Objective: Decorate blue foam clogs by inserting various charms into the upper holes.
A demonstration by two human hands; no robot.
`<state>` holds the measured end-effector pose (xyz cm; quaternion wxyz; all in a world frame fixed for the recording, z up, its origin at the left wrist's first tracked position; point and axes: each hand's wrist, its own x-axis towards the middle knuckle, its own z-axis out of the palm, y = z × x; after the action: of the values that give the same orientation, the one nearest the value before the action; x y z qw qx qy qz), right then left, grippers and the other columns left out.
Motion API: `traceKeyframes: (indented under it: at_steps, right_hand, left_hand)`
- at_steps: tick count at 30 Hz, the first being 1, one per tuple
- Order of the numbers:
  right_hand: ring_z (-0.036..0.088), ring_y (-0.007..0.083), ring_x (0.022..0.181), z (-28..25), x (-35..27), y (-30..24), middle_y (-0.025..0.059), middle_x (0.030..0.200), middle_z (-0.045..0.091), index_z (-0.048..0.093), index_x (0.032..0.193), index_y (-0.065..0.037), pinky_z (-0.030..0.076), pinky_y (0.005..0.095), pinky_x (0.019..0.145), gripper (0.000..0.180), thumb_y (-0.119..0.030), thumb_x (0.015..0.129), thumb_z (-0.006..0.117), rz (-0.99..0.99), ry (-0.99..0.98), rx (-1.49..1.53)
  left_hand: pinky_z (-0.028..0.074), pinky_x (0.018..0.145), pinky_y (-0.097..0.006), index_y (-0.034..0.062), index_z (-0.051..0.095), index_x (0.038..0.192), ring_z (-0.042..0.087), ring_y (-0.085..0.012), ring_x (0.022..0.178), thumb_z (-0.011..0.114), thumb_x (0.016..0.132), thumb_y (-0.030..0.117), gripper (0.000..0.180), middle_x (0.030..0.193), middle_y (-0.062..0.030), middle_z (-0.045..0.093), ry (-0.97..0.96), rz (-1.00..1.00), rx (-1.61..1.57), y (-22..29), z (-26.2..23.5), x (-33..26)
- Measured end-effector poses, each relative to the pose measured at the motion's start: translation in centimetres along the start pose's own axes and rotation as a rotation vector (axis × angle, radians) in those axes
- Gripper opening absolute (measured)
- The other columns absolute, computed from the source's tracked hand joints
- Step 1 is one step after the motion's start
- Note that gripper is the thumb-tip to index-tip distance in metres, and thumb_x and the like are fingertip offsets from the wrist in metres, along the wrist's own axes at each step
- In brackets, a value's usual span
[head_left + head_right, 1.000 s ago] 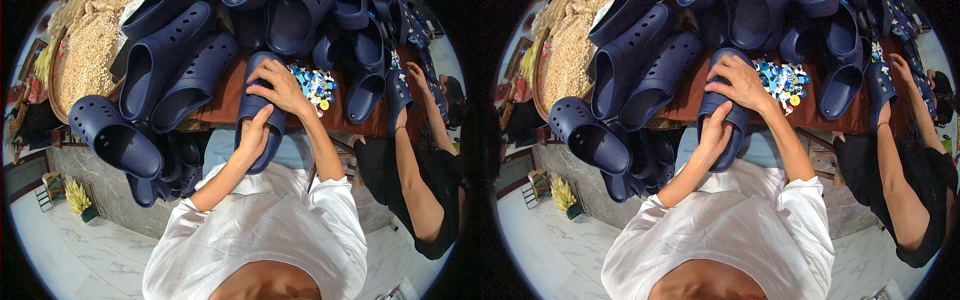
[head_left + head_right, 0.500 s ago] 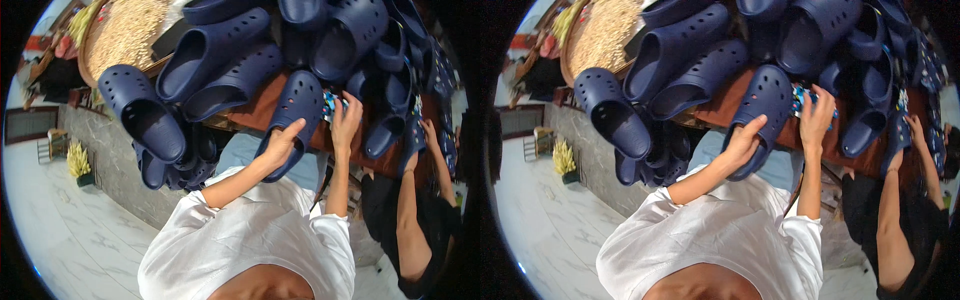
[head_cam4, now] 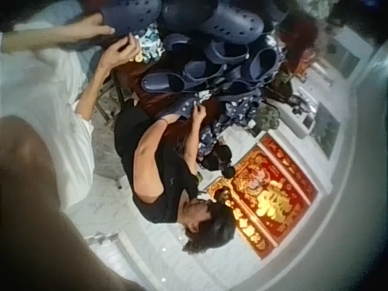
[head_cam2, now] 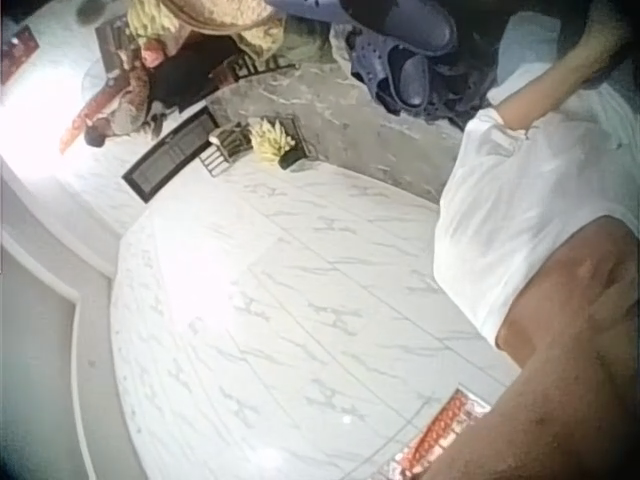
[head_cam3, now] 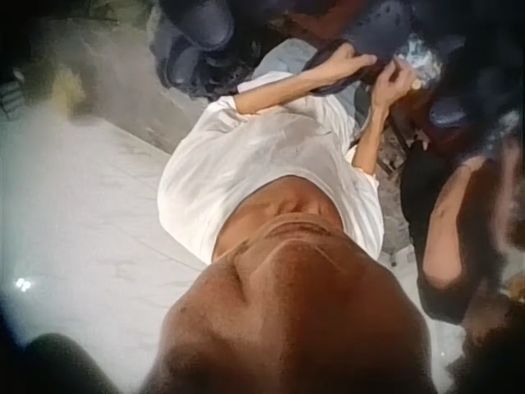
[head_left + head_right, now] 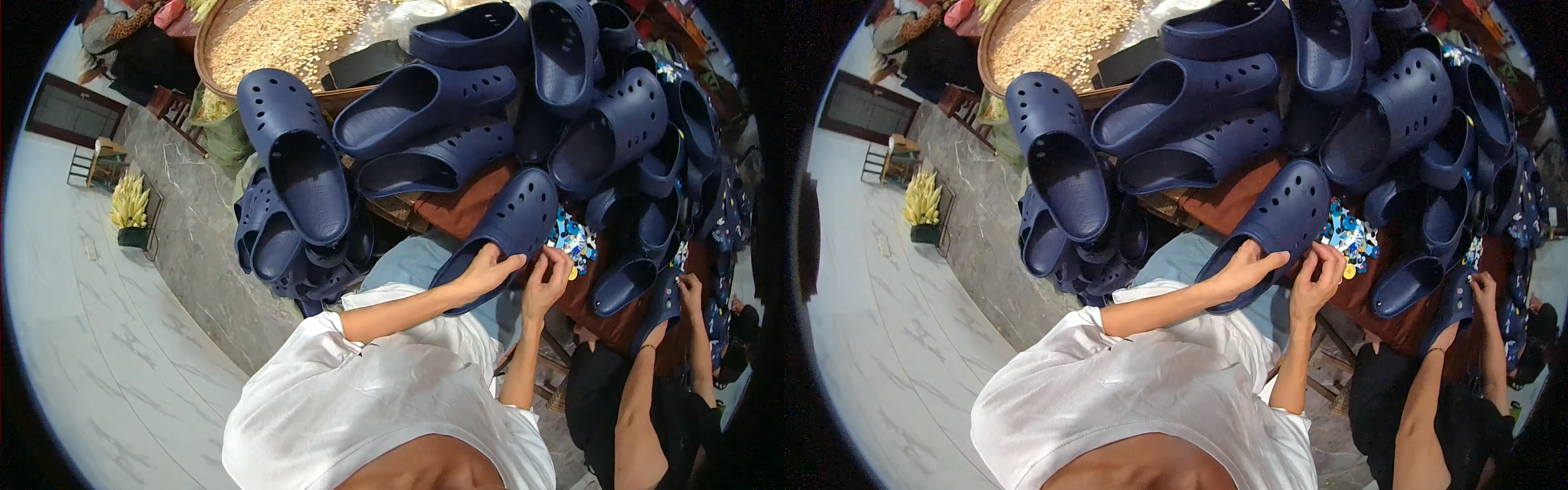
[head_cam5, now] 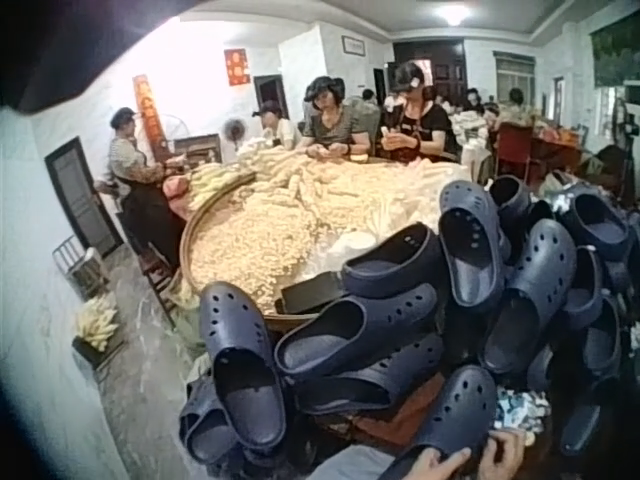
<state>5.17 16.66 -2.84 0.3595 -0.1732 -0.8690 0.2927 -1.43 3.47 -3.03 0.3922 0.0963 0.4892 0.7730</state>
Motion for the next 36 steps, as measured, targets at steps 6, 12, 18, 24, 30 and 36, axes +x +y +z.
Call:
traceKeyframes:
  at_steps: [6,12,18,24,30,36]
  right_hand:
    - [0.056,0.0303,0.104,0.3,0.2,2.1,0.0156,0.111,0.055,0.061,0.113,-0.001,0.046,0.0401,0.088,0.021,-0.007,0.093,0.058,0.098,-0.123,-0.018]
    - [0.052,0.0351,0.109,1.5,-0.4,4.2,0.0188,0.113,0.053,0.061,0.115,-0.002,0.04,0.0453,0.095,0.024,-0.011,0.093,0.06,-0.104,-0.108,-0.197]
    - [0.051,0.0358,0.106,2.1,-0.8,3.8,0.0192,0.112,0.052,0.063,0.112,-0.002,0.04,0.0464,0.093,0.024,-0.014,0.092,0.06,-0.183,-0.044,-0.272]
    - [0.05,0.0381,0.107,2.5,-1.4,5.3,0.0219,0.112,0.052,0.059,0.113,0.003,0.039,0.047,0.093,0.028,-0.01,0.088,0.061,-0.148,-0.016,-0.256]
    - [0.048,0.0427,0.105,1.7,-1.0,3.3,0.0241,0.114,0.049,0.054,0.116,0.007,0.039,0.0472,0.093,0.043,-0.004,0.075,0.063,-0.127,-0.04,-0.244]
    - [0.05,0.041,0.102,2.0,-0.9,3.7,0.0222,0.111,0.051,0.056,0.108,0.005,0.042,0.0462,0.089,0.036,0.005,0.072,0.061,-0.08,-0.018,-0.241]
  left_hand:
    - [0.044,0.1,-0.03,-0.0084,0.044,0.137,0.055,-0.0153,0.115,0.06,0.092,0.009,0.051,0.129,-0.0091,0.057,0.068,0.023,-0.075,0.7,-0.1,-1.3]
    - [0.044,0.101,-0.03,-0.0091,0.044,0.137,0.055,-0.0163,0.115,0.063,0.089,0.008,0.055,0.129,-0.0103,0.057,0.153,0.088,-0.098,1.2,-0.7,-2.5]
    - [0.046,0.098,-0.03,-0.0079,0.048,0.132,0.058,-0.0175,0.11,0.07,0.078,0.003,0.06,0.125,-0.0106,0.059,0.201,0.094,-0.068,1.7,-1.6,-3.1]
    - [0.046,0.089,-0.029,-0.0055,0.052,0.123,0.057,-0.0167,0.1,0.066,0.071,0.004,0.054,0.11,-0.0071,0.061,0.243,-0.001,-0.065,3.6,-1.2,-4.5]
    - [0.044,0.093,-0.031,-0.0034,0.05,0.121,0.054,-0.0198,0.102,0.064,0.068,0.005,0.055,0.111,-0.0079,0.058,0.299,-0.1,-0.127,4.0,-0.2,-4.8]
    - [0.046,0.092,-0.033,-0.0045,0.052,0.12,0.057,-0.0206,0.103,0.062,0.07,0.0,0.05,0.114,-0.0101,0.06,0.235,-0.063,-0.119,2.8,-1.5,-3.2]
